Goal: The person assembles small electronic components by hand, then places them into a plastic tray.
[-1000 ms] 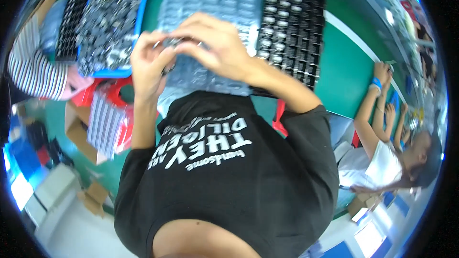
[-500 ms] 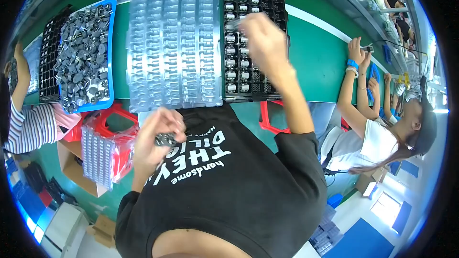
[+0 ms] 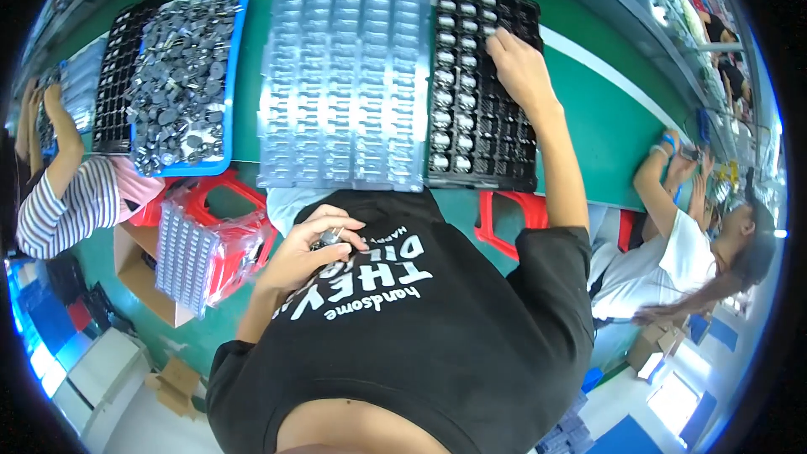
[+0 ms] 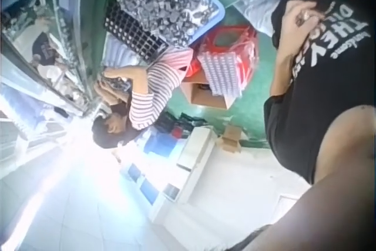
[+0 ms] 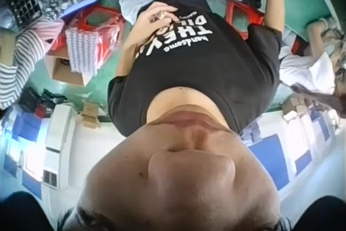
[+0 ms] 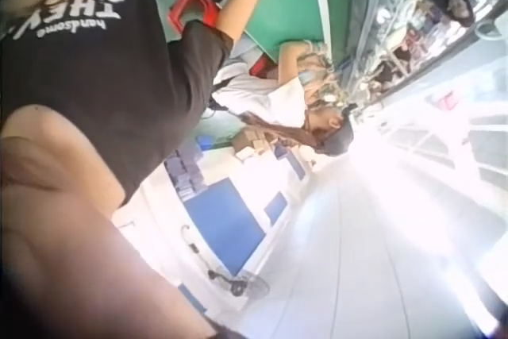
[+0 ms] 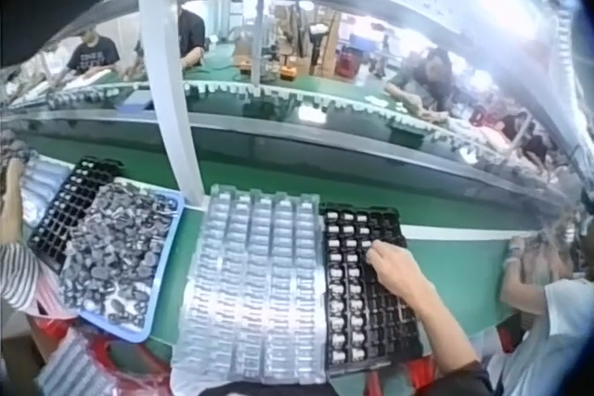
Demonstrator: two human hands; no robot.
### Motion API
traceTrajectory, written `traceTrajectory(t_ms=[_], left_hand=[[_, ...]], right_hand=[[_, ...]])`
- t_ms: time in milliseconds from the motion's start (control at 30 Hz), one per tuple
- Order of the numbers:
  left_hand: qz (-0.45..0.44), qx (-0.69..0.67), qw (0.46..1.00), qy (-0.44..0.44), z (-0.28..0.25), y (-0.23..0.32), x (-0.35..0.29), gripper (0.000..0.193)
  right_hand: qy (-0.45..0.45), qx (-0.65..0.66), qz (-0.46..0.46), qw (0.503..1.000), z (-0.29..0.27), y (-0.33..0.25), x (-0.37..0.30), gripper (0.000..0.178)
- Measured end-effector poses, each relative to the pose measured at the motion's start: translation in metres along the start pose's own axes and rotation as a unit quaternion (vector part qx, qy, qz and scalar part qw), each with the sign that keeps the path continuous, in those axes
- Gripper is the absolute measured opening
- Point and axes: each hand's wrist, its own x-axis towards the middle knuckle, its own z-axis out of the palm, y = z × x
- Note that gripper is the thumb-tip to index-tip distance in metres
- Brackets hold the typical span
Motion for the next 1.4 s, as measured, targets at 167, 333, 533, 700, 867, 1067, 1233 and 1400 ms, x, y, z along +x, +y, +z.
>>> traceTrajectory(t_ms=[167,333,533,700,867,1067,1233,1400], left_hand=[[0.042,0.013,0.999,0.007,-0.009,0.012,0.007,0.047],[0.090,0.046,0.995,0.018,-0.011,0.028,0.016,0.053],[0.115,0.000,0.992,0.046,-0.020,0.036,0.025,0.040],[0.151,-0.174,0.967,0.107,-0.029,0.039,0.015,0.036],[0.219,-0.187,0.951,0.114,-0.044,0.045,0.021,0.038],[0.289,-0.214,0.932,0.045,-0.054,0.055,0.032,0.023],[0.310,-0.242,0.918,0.060,-0.049,0.061,0.029,0.024],[0.302,-0.232,0.923,0.052,-0.053,0.059,0.026,0.029]], right_hand=[[-0.012,0.069,0.040,0.997,-0.028,0.000,0.034,0.009],[0.087,0.176,-0.073,0.978,-0.026,-0.032,0.135,0.011],[0.046,0.268,-0.163,0.948,0.034,-0.070,0.228,0.012],[0.005,0.262,-0.166,0.951,0.035,-0.081,0.236,0.013],[-0.015,0.225,-0.183,0.957,0.026,-0.081,0.239,0.019],[-0.020,0.135,-0.228,0.964,0.021,-0.083,0.247,0.012],[0.030,0.177,-0.257,0.950,0.031,-0.084,0.247,0.014],[0.088,0.207,-0.230,0.947,0.027,-0.095,0.228,0.016]])
